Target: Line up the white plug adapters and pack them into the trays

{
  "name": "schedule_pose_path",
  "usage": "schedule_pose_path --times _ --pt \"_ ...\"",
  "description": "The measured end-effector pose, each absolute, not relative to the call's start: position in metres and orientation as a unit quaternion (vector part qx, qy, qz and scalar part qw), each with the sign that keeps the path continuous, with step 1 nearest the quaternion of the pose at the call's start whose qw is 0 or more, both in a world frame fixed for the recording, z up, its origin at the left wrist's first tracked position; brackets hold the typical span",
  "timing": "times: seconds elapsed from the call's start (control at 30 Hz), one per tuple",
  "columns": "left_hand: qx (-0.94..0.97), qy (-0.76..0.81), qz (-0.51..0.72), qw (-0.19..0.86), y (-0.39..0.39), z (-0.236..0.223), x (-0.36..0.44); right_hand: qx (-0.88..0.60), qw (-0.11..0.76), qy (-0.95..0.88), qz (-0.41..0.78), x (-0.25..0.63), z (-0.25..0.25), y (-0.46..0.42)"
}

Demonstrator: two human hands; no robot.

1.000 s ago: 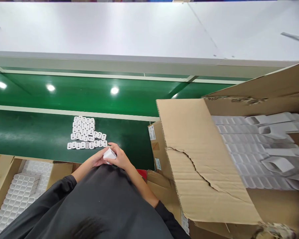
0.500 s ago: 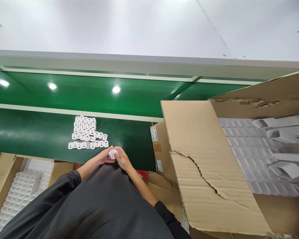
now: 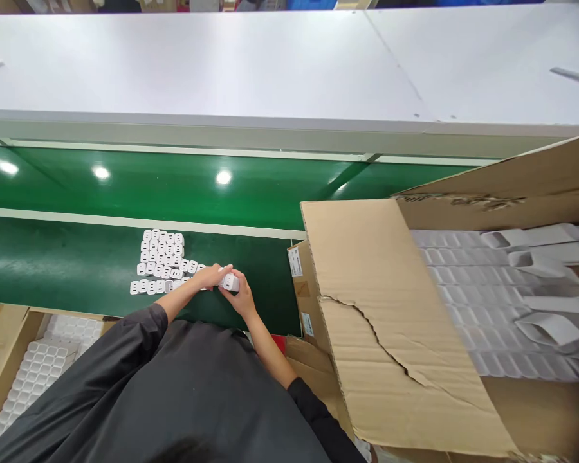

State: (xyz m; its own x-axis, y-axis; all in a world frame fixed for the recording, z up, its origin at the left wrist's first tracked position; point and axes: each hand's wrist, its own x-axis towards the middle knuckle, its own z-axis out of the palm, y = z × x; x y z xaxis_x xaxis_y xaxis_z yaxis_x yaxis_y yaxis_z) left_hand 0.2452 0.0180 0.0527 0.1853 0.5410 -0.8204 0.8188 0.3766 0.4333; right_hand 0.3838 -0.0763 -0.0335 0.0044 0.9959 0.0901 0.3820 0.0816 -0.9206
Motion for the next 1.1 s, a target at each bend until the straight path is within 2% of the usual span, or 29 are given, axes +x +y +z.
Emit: schedule_pose_path --times 0.2,0.33,0.47,0.77,1.1 --pt "0.623 0.629 -0.262 0.384 0.098 0.06 0.234 -0.598 0.422 -0.569 0.375 0.338 -0.049 -0.014" --pt "0.627 0.621 -0.338 0.326 0.122 0.054 0.223 -0.616 0.388 -0.569 0.384 0.317 -0.065 0.015" --pt "0.64 0.611 -0.359 0.295 0.131 0.044 0.218 -0.642 0.342 -0.575 0.375 0.319 -0.076 0.027" --pt "0.773 0.5 -0.269 0.282 0.12 0.04 0.179 -0.617 0.277 -0.633 0.377 0.357 -0.072 0.023" --pt "0.854 0.427 -0.159 0.249 0.111 0.022 0.156 -0.606 0.236 -0.669 0.359 0.347 -0.062 0.036"
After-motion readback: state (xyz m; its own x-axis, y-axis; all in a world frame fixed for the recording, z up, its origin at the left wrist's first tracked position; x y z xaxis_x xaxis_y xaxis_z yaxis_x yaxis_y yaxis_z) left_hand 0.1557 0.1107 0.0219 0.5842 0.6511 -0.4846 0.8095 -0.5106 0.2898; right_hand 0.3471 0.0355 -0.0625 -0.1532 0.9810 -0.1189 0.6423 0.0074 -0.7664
